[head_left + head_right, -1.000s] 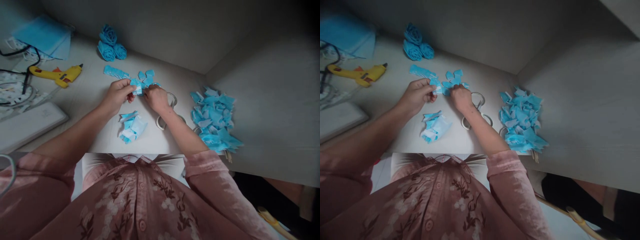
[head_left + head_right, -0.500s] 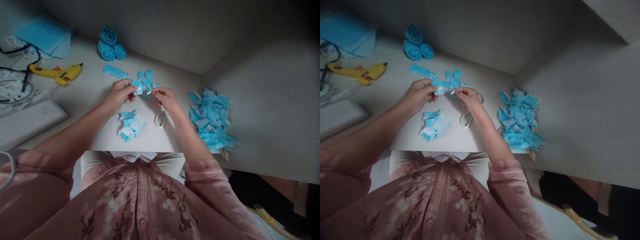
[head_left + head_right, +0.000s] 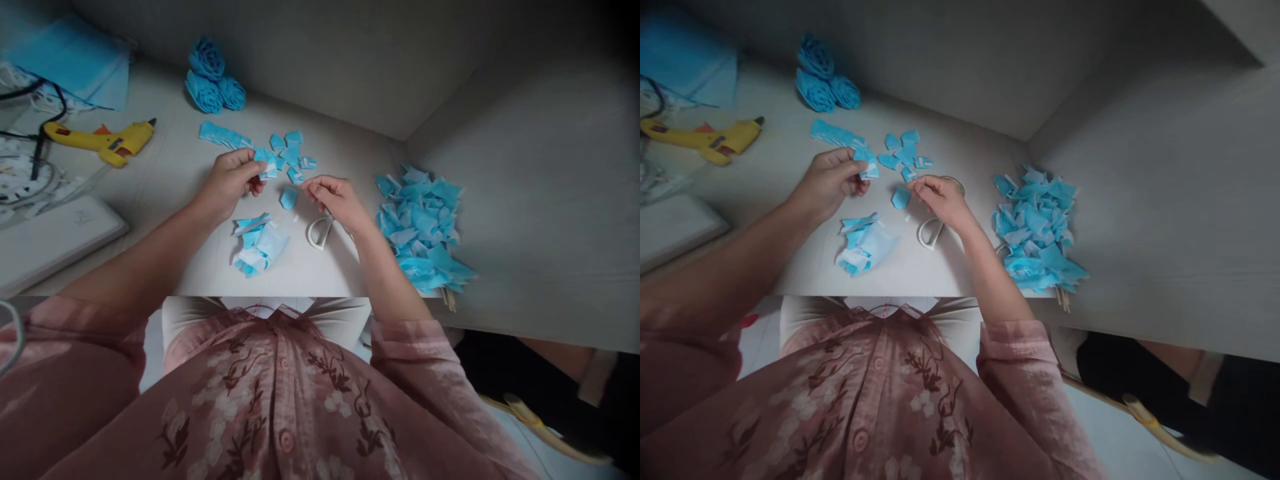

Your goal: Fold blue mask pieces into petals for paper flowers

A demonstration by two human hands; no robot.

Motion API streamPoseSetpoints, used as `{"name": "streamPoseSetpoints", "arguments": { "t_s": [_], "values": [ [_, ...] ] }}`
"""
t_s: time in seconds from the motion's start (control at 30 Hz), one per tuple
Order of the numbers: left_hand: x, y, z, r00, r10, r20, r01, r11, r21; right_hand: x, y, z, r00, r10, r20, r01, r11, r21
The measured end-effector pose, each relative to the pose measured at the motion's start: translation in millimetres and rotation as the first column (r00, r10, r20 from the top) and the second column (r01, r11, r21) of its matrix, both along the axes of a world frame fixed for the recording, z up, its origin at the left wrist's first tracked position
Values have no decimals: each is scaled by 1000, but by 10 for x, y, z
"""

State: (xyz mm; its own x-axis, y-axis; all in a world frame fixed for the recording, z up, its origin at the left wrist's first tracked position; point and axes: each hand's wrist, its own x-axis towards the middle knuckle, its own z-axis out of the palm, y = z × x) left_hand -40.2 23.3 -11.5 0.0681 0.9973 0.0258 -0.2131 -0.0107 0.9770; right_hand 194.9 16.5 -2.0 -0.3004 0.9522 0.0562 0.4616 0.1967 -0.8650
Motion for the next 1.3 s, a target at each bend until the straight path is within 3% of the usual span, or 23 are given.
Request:
{"name": "streamPoseSetpoints", "arguments": {
  "t_s": [0.1, 0.2, 0.27, 0.37, 0.43, 0.5, 0.6, 0.7, 0.8, 0.97, 1.13, 1.3],
  "values": [
    [15, -9, 5, 1000, 14, -4, -14, 1000, -2, 5, -93, 46, 954, 55, 294, -98, 986, 132],
    [21, -17, 6, 1000, 11, -19, -11, 1000, -10, -33, -183, 61, 807, 110, 581, -246, 956, 160],
    [21, -22, 8, 1000, 12, -20, -12, 1000, -6, -85, -215, 43, 734, 102, 671, -267, 952, 147],
    [20, -27, 15, 1000, 14, -21, -14, 1000, 1, -150, -224, 9, 704, 106, 702, -265, 956, 121],
    [19, -25, 23, 1000, 15, -12, -15, 1000, 0, -156, -233, 9, 726, 126, 676, -283, 951, 126],
    [20, -23, 33, 1000, 14, -2, -14, 1000, -6, -131, -264, 30, 816, 131, 563, -250, 958, 139],
    [22, -28, 51, 1000, 5, -12, -6, 1000, -20, -77, -339, 67, 977, 107, 184, -116, 992, 41],
    [26, -40, 62, 1000, 3, -18, -3, 1000, -24, -44, -390, 53, 986, 70, -148, -89, 988, -123],
    [28, -41, 55, 1000, 7, -13, -7, 1000, -15, -22, -397, -9, 959, 40, -279, -89, 982, -164],
    [16, -14, 24, 1000, 9, -11, -9, 1000, -14, 8, -540, -34, 986, -4, -165, -13, 994, -104],
    [12, -5, 6, 999, 15, -31, -16, 1000, -16, -9, -831, -51, 995, 97, 2, -97, 994, -55],
    [23, -25, 1, 999, 9, -34, -9, 1000, 10, 72, -837, -179, 996, 62, 62, -64, 997, 34]
  ]
}}
